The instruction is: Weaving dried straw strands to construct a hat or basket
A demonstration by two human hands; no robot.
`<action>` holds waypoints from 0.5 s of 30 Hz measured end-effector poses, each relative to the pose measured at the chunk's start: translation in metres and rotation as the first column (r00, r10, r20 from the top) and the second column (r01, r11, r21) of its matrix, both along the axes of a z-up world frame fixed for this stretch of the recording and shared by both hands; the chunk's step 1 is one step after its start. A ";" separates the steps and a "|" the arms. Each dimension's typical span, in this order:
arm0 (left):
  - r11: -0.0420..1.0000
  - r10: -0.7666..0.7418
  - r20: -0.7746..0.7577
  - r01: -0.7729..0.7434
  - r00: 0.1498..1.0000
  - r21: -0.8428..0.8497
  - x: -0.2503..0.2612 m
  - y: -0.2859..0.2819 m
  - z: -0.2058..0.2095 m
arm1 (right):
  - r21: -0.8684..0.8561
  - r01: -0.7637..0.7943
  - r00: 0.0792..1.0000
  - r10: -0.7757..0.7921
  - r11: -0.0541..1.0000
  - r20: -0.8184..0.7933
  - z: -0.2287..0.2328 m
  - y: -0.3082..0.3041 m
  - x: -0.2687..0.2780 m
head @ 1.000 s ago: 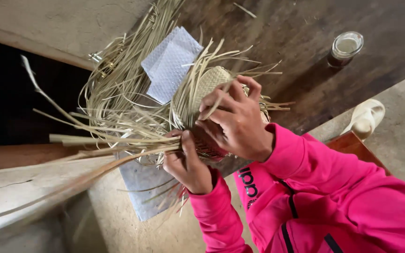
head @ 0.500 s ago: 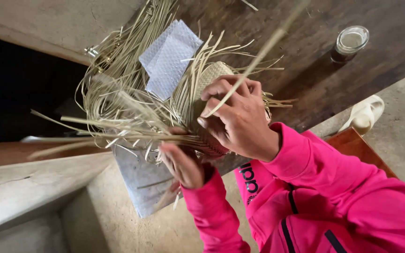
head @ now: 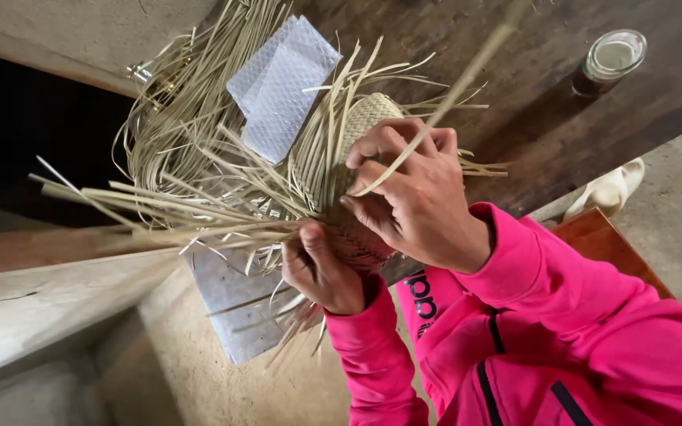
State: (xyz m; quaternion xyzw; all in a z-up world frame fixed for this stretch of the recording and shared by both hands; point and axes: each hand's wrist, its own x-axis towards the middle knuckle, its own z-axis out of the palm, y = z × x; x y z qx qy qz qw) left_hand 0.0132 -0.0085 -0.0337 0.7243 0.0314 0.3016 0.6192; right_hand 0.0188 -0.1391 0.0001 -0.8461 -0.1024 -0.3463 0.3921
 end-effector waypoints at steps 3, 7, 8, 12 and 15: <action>0.998 0.010 0.071 -0.006 0.997 -0.058 -0.004 0.008 -0.026 | 0.001 0.003 1.000 -0.003 1.000 0.006 0.001 0.001 -0.001; 0.978 -0.175 0.190 0.148 0.966 0.148 0.000 0.006 -0.025 | -0.023 0.000 1.000 0.000 1.000 -0.015 -0.001 -0.001 0.000; 0.977 -0.180 0.187 0.153 0.966 0.151 0.005 -0.004 -0.022 | -0.019 0.004 1.000 -0.005 1.000 -0.018 -0.001 -0.001 0.000; 0.982 0.176 0.308 -0.190 0.935 0.015 0.012 -0.022 -0.013 | -0.010 0.001 1.000 -0.001 1.000 0.000 0.002 -0.002 0.001; 0.967 0.032 0.221 0.025 0.975 -0.252 0.013 -0.023 -0.007 | -0.020 -0.003 1.000 0.003 1.000 -0.010 0.000 -0.002 0.000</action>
